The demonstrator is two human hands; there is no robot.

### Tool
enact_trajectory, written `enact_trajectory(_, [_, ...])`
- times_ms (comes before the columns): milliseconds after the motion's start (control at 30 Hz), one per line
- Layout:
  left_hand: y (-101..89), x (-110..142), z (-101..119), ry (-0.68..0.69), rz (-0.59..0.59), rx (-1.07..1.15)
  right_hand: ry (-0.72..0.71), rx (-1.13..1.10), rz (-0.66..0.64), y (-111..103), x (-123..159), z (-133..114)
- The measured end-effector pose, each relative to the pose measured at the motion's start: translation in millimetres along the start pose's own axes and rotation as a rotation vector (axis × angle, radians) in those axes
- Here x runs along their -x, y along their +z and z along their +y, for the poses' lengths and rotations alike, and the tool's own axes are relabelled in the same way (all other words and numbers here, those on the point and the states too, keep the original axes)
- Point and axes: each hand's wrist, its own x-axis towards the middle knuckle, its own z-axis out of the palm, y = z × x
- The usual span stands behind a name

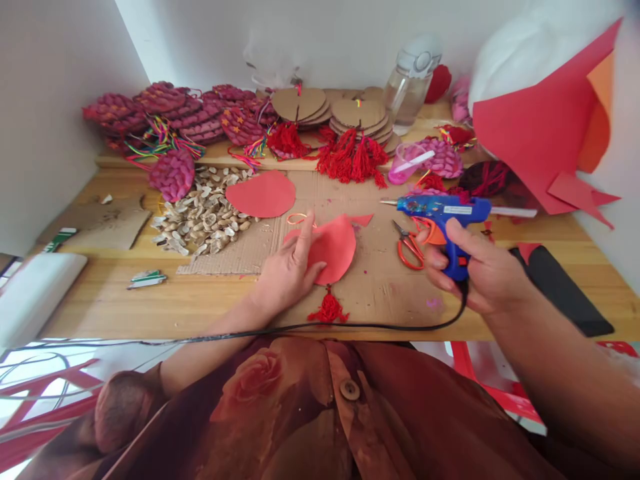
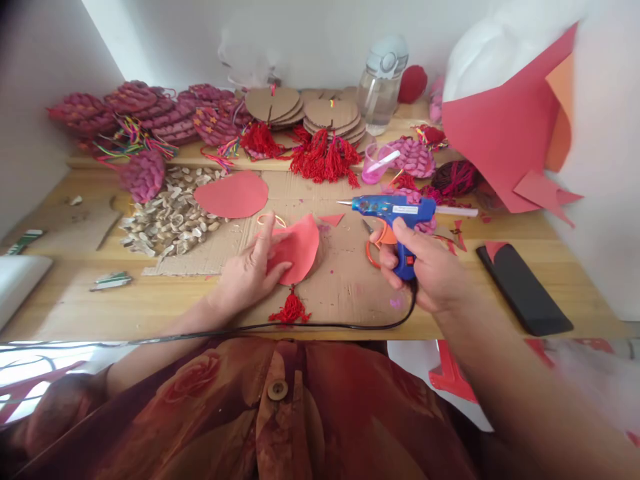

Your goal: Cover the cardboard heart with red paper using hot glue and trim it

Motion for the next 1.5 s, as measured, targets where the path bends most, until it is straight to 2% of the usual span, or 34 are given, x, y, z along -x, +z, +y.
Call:
enact_trajectory(67, [-0.9,-2,7,0.02,-0.075,-0.143,0.017,-0.151,0.035,3,-6,15])
enact_trajectory(167, [-1.5,-4,14,0.071,-0.141,-0.274,0.078,-0.275,0.022,12,-16,29])
enact_trajectory(467, [1.2,-9,16,0.063,-0.201,-0.323,0.231,-0.568,-0.145,43,-38,47])
enact_trajectory(733, [7.9,-5,11,0.049,-0.153,-0.303,0.207,-0.558,-0.196,65,-48,56])
enact_trajectory(1000, [-1.4,-9,20,0.08,-0.155,-0.36,0.298,-0.506,-0.171,67,-46,45])
enact_trajectory(1167, [1.2,-7,20,0.067,-0.153,-0.354,0.305,-0.502,-0.117,65,-41,42])
enact_trajectory(1300, [2.2,-7,21,0.079,-0.159,-0.387,0.239,-0.512,-0.074,72,-43,40])
enact_trajectory(1500, [-3.2,-14,25,0.06,-0.215,-0.4,0.133,-0.541,0.042,90,-64,39])
